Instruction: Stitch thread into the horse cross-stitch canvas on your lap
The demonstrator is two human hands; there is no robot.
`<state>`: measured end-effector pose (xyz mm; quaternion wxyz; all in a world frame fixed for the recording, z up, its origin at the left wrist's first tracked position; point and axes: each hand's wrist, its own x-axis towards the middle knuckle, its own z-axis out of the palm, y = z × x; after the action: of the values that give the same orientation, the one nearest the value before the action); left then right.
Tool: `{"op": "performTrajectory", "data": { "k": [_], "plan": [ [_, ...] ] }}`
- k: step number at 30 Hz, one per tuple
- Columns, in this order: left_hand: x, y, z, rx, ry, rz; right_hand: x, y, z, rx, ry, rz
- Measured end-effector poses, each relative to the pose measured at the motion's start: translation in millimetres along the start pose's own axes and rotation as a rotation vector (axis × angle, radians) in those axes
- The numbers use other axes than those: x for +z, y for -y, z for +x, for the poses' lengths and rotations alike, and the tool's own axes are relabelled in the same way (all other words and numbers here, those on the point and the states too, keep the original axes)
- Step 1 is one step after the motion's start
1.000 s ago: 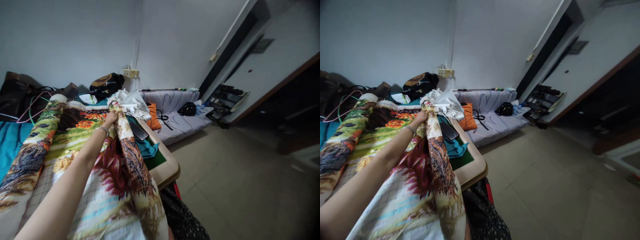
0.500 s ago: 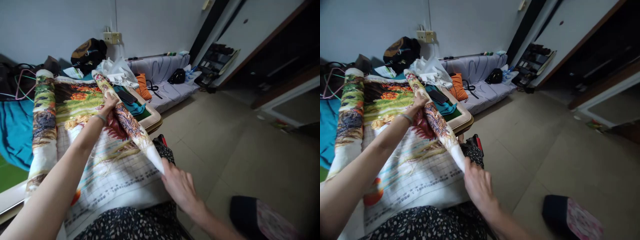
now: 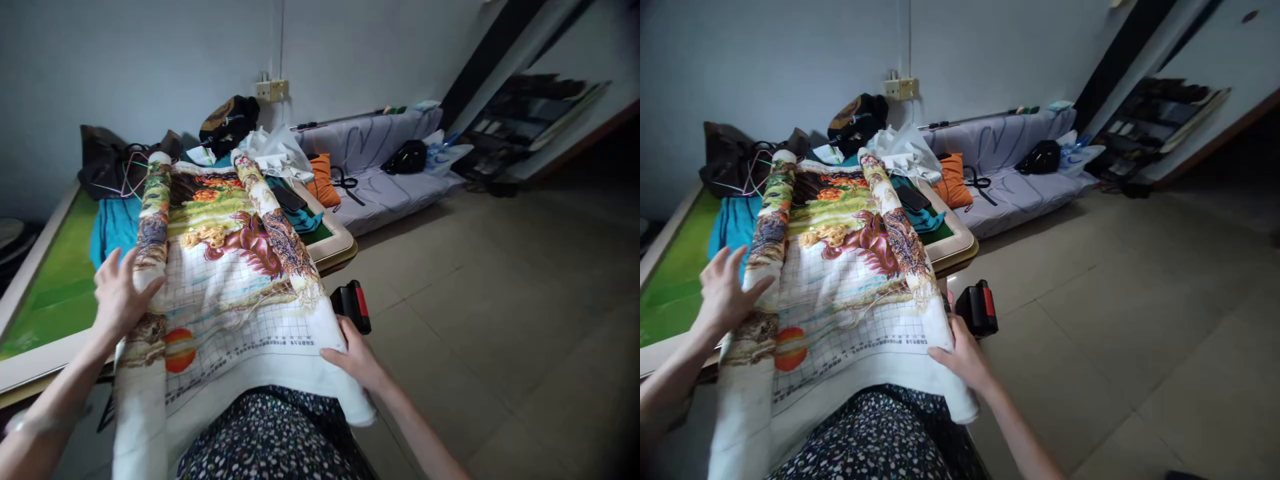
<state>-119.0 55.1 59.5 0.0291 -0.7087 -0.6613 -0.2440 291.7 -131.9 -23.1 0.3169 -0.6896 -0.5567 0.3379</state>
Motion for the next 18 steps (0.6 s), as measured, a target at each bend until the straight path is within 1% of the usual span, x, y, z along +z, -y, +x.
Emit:
{"op": "performTrajectory", "data": {
  "k": [1, 2, 3, 5, 6, 8, 10, 11, 12, 13, 14, 16, 17, 18],
  "plan": [
    [-5.5, 17.0, -25.0, -0.085, -0.002, -0.042, -2.1, -4.1, 3.3, -0.037, 0.055, 0.215],
    [-7.4, 28.9, -50.9, -0.175, 0.013, -0.121, -2.5, -6.9, 5.7, -0.042, 0.1, 0.397],
    [-6.4, 35.9, -76.4, -0.272, 0.046, -0.22, -0.6, -8.3, 6.9, -0.014, 0.128, 0.529],
    [0.3, 38.4, -121.3, -0.467, 0.096, -0.437, 9.3, -7.2, 5.5, 0.092, 0.132, 0.645],
    [4.1, 36.2, -138.6, -0.533, 0.114, -0.535, 16.0, -5.0, 3.4, 0.145, 0.138, 0.663],
    [8.7, 30.8, -160.6, -0.657, 0.268, -0.726, 27.7, 2.4, -1.4, 0.217, 0.165, 0.689],
    [7.8, 28.4, -168.0, -0.774, 0.447, -0.878, 31.3, 13.9, -4.2, 0.228, 0.182, 0.678],
    [5.5, 28.7, -167.7, -0.809, 0.523, -0.928, 29.3, 21.5, -4.8, 0.213, 0.17, 0.63],
    [2.6, 29.4, -165.9, -0.825, 0.565, -0.951, 25.3, 30.2, -5.2, 0.194, 0.135, 0.541],
    [-0.7, 30.3, -163.3, -0.809, 0.577, -0.951, 20.0, 39.8, -5.8, 0.18, 0.073, 0.411],
    [-3.8, 31.1, -160.5, -0.764, 0.558, -0.932, 14.6, 49.8, -7.0, 0.171, -0.006, 0.256],
    [-8.0, 31.8, -156.5, -0.616, 0.464, -0.845, 7.1, 68.3, -12.2, 0.137, -0.144, -0.029],
    [-8.5, 31.9, -155.9, -0.536, 0.42, -0.77, 6.4, 75.3, -15.9, 0.105, -0.171, -0.11],
    [-7.9, 31.9, -156.3, -0.462, 0.388, -0.688, 8.1, 79.9, -19.9, 0.071, -0.166, -0.133]
  ]
}}
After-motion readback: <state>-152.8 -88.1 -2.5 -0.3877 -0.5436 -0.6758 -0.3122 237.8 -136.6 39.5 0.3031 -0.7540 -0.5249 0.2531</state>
